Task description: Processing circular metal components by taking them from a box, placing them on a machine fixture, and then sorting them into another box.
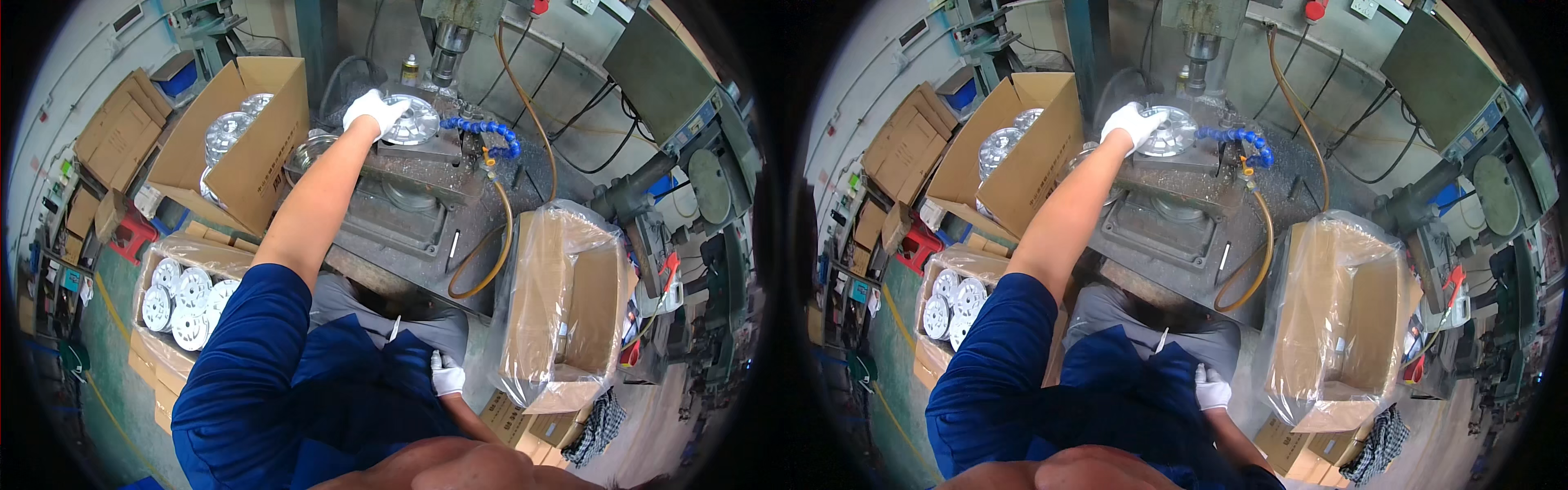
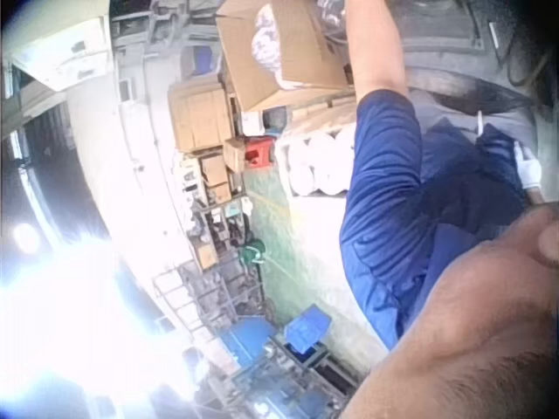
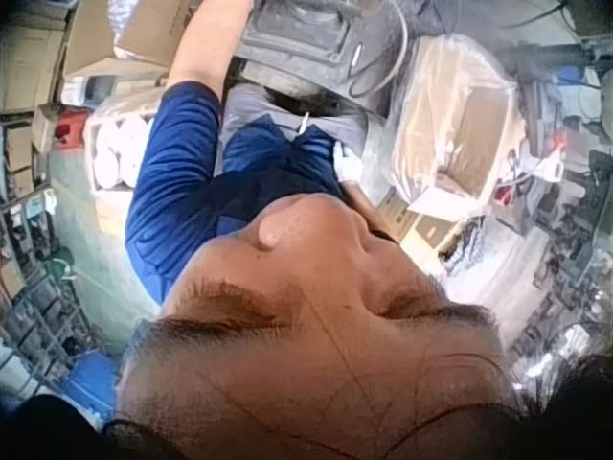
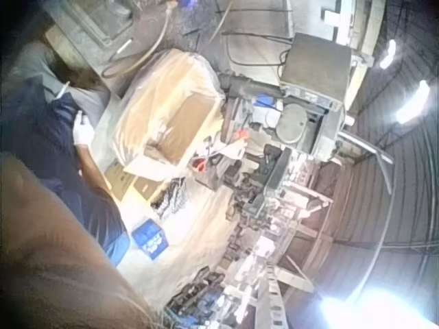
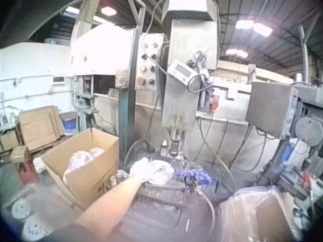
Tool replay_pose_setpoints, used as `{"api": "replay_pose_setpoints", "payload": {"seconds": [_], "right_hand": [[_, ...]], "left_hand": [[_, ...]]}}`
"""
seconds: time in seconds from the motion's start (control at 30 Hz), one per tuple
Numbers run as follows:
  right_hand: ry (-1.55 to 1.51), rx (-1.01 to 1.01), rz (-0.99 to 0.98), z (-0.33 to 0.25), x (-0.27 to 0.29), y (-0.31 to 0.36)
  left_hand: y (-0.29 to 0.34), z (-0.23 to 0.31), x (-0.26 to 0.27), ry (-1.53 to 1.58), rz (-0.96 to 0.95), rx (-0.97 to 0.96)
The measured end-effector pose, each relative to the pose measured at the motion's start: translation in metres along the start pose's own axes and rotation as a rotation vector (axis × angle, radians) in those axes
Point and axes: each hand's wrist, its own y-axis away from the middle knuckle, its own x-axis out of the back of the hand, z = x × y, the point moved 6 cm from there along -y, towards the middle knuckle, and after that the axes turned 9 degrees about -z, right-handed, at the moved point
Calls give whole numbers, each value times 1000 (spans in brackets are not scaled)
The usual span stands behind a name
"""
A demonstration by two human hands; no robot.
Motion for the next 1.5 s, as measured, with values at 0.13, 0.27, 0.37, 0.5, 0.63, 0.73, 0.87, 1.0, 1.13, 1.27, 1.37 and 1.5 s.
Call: {"api": "replay_pose_setpoints", "payload": {"seconds": [0.13, 0.27, 0.37, 0.5, 0.63, 0.73, 0.87, 1.0, 1.13, 1.27, 1.37, 1.5], "right_hand": [[32, -16, -4, 0, -2, 0], [18, 1, 36, -5, -1, -4], [2, -27, 5, -3, -3, -3], [14, -16, 0, -1, -3, -1], [10, -17, 12, 0, -2, 1], [-16, 5, 47, -1, 1, 1], [-17, 4, 46, 0, 1, 3], [6, -15, 32, 1, 0, 3], [8, 25, 54, 0, 1, 2], [11, -10, 26, 3, -2, 0], [7, -3, 47, 2, -2, 0], [-18, -18, 46, 3, -2, 1]], "left_hand": [[1, 0, -1, -20, -1, 10], [1, 2, 2, -1, 112, -37], [-1, -1, -1, 10, 92, -25], [-3, -2, -2, 4, 80, -15], [-2, -1, -1, -12, 77, -12], [0, 0, 0, -17, 82, -18], [0, 0, 0, -18, 81, -14], [-1, 0, 0, -22, 82, -25], [-3, -1, -1, -21, 80, -29], [-2, 0, 0, -20, 81, -27], [0, 0, -1, -33, 20, -6], [2, 2, 1, -36, 9, 5]]}}
